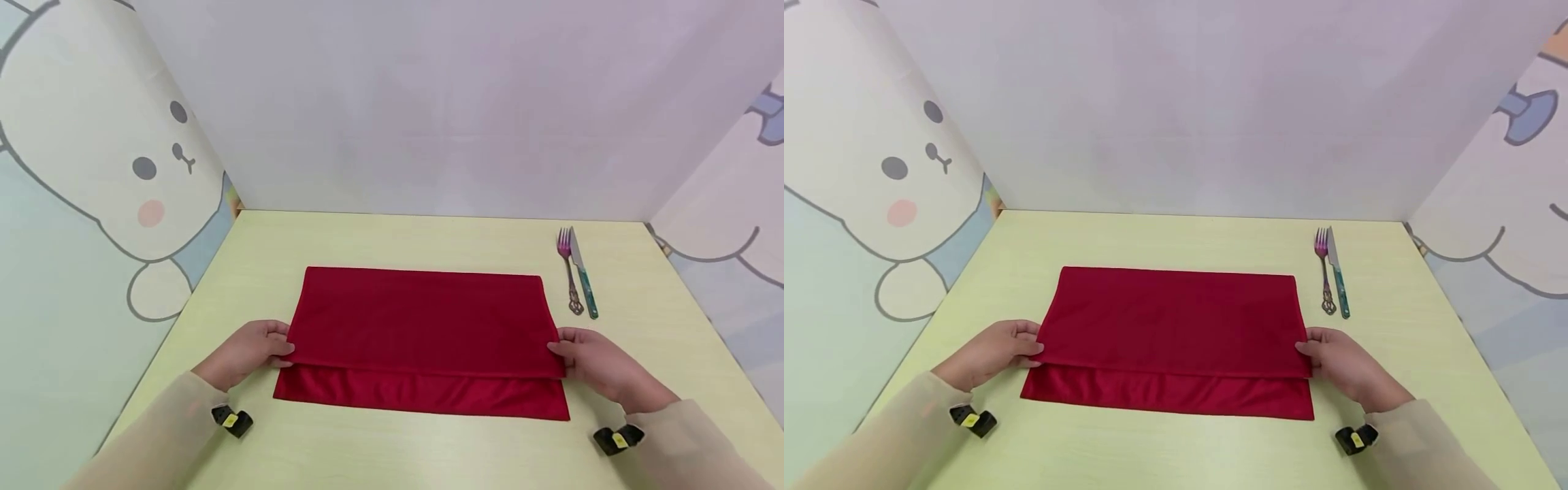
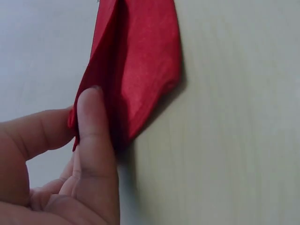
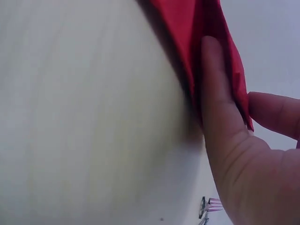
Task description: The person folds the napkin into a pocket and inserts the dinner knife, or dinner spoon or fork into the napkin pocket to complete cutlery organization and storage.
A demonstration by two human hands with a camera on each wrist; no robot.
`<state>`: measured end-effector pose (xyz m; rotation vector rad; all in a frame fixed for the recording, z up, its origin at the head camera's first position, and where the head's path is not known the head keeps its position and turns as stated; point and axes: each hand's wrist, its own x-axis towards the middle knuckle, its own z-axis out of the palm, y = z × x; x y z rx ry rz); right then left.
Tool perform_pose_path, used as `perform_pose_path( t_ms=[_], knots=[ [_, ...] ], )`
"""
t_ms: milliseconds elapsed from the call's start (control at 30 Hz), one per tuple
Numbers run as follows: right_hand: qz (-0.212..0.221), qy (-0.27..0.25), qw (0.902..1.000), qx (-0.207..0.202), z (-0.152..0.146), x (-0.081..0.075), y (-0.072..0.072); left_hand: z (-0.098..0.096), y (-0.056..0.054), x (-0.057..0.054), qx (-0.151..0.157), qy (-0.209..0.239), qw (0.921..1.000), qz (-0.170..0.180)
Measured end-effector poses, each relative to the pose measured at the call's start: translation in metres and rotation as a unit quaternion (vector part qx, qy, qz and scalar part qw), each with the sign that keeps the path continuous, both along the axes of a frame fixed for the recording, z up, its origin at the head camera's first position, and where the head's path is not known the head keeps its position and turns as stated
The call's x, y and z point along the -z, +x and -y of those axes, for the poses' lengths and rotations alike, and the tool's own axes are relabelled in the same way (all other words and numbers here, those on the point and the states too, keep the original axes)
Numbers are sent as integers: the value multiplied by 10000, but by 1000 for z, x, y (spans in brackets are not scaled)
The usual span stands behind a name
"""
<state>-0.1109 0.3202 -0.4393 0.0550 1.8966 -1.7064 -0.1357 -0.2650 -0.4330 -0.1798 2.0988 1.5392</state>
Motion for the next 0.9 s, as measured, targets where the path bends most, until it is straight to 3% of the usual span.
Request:
perform_pose_path(
  t_ms=[200,433,633,900],
  knots=[
    [212,32,9997,94,0,5,1,1,-1,7,-69,125,9999,48],
    [146,134,9998,102,0,4,0,-6,-8,6,-46,-47,9998,-193],
    [65,174,9997,129,-2,3,-2,-11,-13,5,-176,-143,9996,-187],
    [102,485,9982,350,1,2,1,-14,-7,0,-350,-44,9992,-179]
  ],
)
